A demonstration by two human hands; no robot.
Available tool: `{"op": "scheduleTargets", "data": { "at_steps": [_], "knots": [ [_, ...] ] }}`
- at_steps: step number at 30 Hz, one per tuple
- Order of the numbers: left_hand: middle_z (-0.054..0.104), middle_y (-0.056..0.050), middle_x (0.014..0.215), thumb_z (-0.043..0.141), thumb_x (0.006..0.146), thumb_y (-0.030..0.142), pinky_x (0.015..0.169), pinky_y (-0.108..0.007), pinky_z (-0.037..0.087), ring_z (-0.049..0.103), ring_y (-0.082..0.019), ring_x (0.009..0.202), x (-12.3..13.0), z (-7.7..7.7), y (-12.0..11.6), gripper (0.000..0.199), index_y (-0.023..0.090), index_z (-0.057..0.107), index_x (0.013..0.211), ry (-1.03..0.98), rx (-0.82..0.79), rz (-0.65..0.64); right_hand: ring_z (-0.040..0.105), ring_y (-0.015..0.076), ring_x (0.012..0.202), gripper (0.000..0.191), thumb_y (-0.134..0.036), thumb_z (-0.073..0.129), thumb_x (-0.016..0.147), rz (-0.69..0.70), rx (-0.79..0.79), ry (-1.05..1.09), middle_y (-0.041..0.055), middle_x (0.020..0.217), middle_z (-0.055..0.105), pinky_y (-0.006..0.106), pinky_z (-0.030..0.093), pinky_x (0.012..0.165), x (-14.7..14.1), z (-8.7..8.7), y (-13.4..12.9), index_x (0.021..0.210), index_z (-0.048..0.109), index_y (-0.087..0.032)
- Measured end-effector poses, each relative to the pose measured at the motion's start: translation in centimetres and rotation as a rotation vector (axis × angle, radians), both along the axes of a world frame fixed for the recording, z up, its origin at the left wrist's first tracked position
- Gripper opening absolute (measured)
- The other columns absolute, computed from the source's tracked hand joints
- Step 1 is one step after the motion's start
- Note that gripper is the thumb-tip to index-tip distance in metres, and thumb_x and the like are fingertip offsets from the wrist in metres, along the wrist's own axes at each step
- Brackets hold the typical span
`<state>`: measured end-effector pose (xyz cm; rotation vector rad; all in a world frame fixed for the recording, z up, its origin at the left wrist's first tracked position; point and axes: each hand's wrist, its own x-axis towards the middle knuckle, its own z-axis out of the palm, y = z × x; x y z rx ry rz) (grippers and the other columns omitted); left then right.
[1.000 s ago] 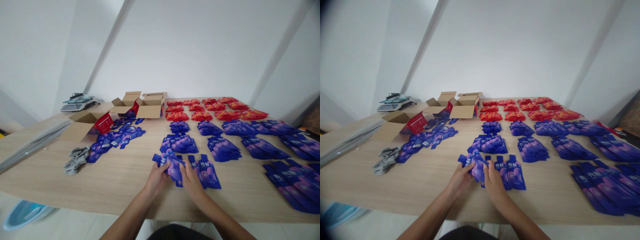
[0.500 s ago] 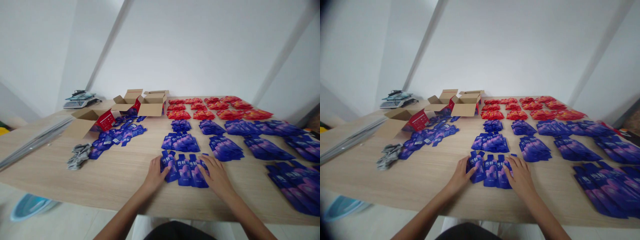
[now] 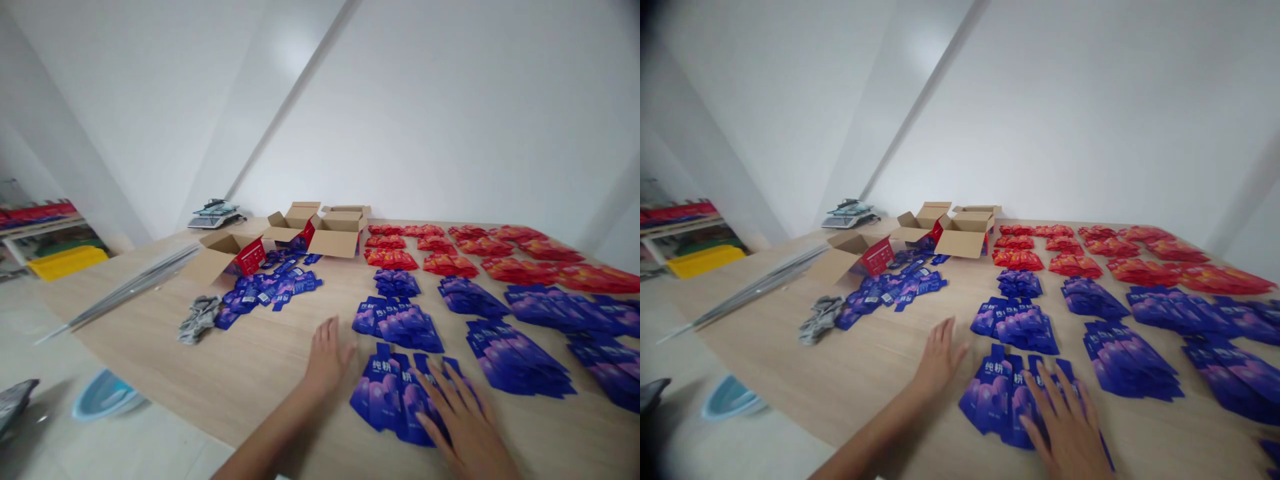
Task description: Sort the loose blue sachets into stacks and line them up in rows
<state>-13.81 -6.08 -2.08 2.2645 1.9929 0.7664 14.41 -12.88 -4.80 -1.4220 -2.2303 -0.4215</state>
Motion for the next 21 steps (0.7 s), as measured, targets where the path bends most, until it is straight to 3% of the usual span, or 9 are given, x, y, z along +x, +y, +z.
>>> {"op": "scheduleTargets", "data": {
  "at_steps": [4, 7, 9, 13, 17, 21],
  "knots": [
    [0.028, -0.019, 0.148, 0.039, 0.090, 0.039, 0.108, -0.047, 0.027, 0.027, -0.030, 0.136, -7.8, 0.8, 8.9, 0.063, 0.008, 0.025, 0.144, 0.118, -0.023, 0.316, 0.048, 0.0314, 0.122, 0.060, -0.052, 0.047, 0.084, 0.234, 0.075, -0.109, -0.0020, 0.140, 0.048, 0.047, 0.033, 0.096, -1.9, 0.4, 0.0, 0.141, 0.032, -0.040],
    [0.022, -0.014, 0.152, 0.040, 0.089, 0.042, 0.108, -0.053, 0.024, 0.019, -0.034, 0.139, -12.1, 1.4, 13.6, 0.064, 0.017, 0.025, 0.145, 0.217, -0.184, 0.372, 0.055, 0.0281, 0.114, 0.060, -0.052, 0.047, 0.084, 0.326, 0.131, -0.159, -0.0040, 0.135, 0.053, 0.041, 0.038, 0.090, -2.8, -0.1, 0.5, 0.141, 0.033, -0.039],
    [0.021, -0.011, 0.153, 0.038, 0.088, 0.048, 0.104, -0.061, 0.022, 0.016, -0.039, 0.139, -13.2, 1.6, 15.1, 0.062, 0.024, 0.028, 0.144, 0.239, -0.254, 0.376, 0.057, 0.0263, 0.110, 0.059, -0.053, 0.047, 0.085, 0.343, 0.156, -0.174, -0.0049, 0.133, 0.055, 0.038, 0.038, 0.088, -2.8, -0.6, 0.9, 0.140, 0.034, -0.038],
    [0.019, -0.008, 0.154, 0.032, 0.087, 0.060, 0.099, -0.066, 0.022, 0.016, -0.046, 0.136, -11.7, 0.9, 14.8, 0.063, 0.031, 0.031, 0.143, 0.270, -0.305, 0.316, 0.058, 0.0254, 0.110, 0.059, -0.052, 0.049, 0.085, 0.336, 0.155, -0.165, -0.0049, 0.133, 0.055, 0.037, 0.038, 0.088, -2.7, -0.9, 1.0, 0.140, 0.035, -0.038],
    [0.028, -0.007, 0.151, 0.035, 0.089, 0.056, 0.099, -0.058, 0.030, 0.029, -0.041, 0.132, -8.2, -0.5, 10.8, 0.054, 0.033, 0.039, 0.138, 0.368, -0.176, 0.185, 0.055, 0.0257, 0.114, 0.058, -0.048, 0.049, 0.085, 0.331, 0.102, -0.149, -0.0051, 0.136, 0.052, 0.037, 0.038, 0.090, -2.9, -0.5, 0.7, 0.141, 0.034, -0.038],
    [0.051, -0.016, 0.130, 0.043, 0.090, 0.036, 0.087, -0.048, 0.042, 0.052, -0.034, 0.109, -7.1, 0.2, 7.3, 0.037, 0.019, 0.058, 0.119, 0.430, -0.114, 0.215, 0.048, 0.0260, 0.123, 0.058, -0.043, 0.048, 0.087, 0.299, -0.021, -0.128, -0.0054, 0.143, 0.043, 0.040, 0.035, 0.097, -3.1, -0.1, 0.0, 0.142, 0.029, -0.038]
  ]
}}
